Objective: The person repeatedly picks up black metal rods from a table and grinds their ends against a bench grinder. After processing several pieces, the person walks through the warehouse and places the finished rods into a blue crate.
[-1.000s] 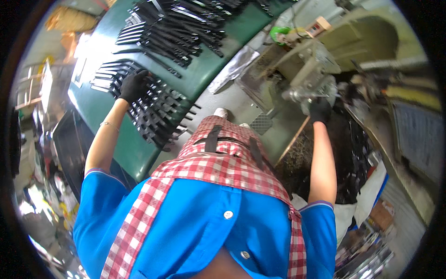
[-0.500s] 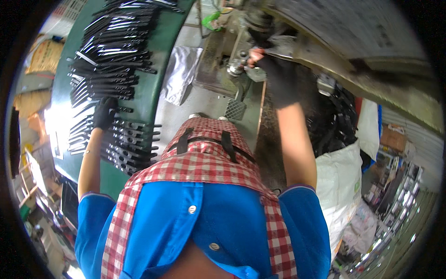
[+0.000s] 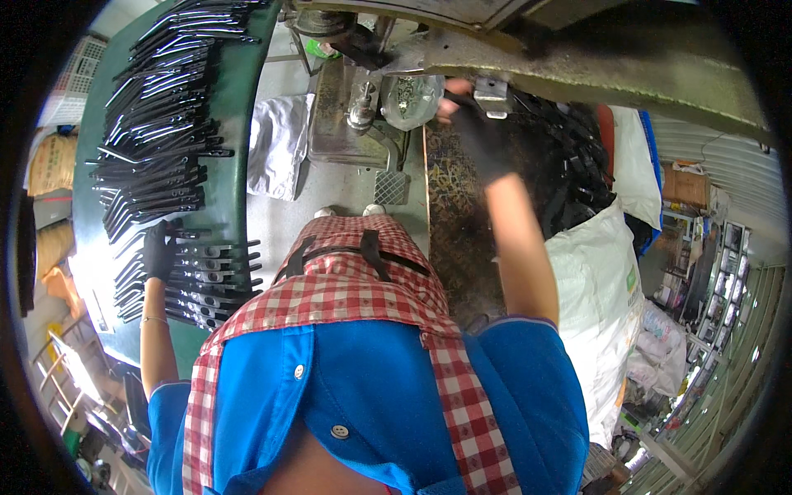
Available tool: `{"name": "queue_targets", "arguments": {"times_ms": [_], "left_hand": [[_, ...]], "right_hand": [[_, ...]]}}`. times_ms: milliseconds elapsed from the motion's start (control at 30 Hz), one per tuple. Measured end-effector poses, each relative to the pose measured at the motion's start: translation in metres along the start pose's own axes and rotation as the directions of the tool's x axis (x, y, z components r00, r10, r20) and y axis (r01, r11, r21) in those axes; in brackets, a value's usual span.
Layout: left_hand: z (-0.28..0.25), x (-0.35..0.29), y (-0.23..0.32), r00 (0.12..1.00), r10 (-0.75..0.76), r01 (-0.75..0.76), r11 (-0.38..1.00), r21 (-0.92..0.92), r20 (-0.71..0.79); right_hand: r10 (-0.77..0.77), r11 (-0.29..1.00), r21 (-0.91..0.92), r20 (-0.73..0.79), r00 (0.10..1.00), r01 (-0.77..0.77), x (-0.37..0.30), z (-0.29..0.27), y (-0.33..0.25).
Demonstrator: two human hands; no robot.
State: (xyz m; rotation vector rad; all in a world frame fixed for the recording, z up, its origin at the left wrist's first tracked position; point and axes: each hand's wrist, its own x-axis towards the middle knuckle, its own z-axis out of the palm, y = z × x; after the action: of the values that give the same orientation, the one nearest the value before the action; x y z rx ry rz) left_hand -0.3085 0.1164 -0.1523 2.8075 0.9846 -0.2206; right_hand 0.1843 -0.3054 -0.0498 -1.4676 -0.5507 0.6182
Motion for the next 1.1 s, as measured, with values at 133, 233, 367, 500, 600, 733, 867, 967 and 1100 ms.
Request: {"name": "queue_targets", "arguments": {"times_ms": [133,233,367,500,600,733,867,967,1100], "left_hand": [[-0.012,-0.001,0.006,0.989,0.142,-0.142,0.990,0.008,-0.028],[-0.035,0.010,0.034,0.950,0.239,-0.244,0.970,0.001,-0.201],[-0.059,0.037,0.066,0.894,0.343,-0.346,0.937,0.041,-0.289],[-0.091,0.055,0.115,0.824,0.449,-0.486,0.874,-0.024,-0.345],[-0.100,0.067,0.146,0.780,0.515,-0.579,0.810,-0.097,-0.357],[-0.109,0.081,0.203,0.671,0.611,-0.728,0.650,-0.219,-0.419],[-0.126,0.080,0.267,0.719,0.653,-0.694,0.694,-0.192,-0.239],[-0.138,0.079,0.310,0.688,0.679,-0.725,0.636,-0.263,-0.255],[-0.143,0.076,0.331,0.693,0.675,-0.719,0.619,-0.317,-0.254]], "right_hand": [[0.119,0.117,-0.937,-0.317,0.941,-0.330,-0.047,-0.148,0.035],[0.095,-0.377,-0.849,-0.432,0.897,-0.369,-0.085,-0.179,0.046],[0.163,-0.375,-0.829,-0.499,0.851,-0.414,-0.084,-0.187,0.058],[0.001,-0.034,-0.840,-0.542,0.841,-0.541,-0.095,-0.184,0.036],[-0.296,0.324,-0.849,-0.511,0.807,-0.418,-0.105,-0.186,0.031],[-0.330,0.941,-0.270,-0.604,0.725,0.204,-0.083,-0.167,0.014],[-0.091,0.627,0.702,-0.364,0.927,0.337,-0.059,-0.099,-0.021],[-0.053,0.509,0.813,-0.300,0.952,0.284,-0.046,-0.023,-0.054],[-0.040,0.447,0.842,-0.318,0.947,0.301,-0.038,0.017,-0.067]]}}
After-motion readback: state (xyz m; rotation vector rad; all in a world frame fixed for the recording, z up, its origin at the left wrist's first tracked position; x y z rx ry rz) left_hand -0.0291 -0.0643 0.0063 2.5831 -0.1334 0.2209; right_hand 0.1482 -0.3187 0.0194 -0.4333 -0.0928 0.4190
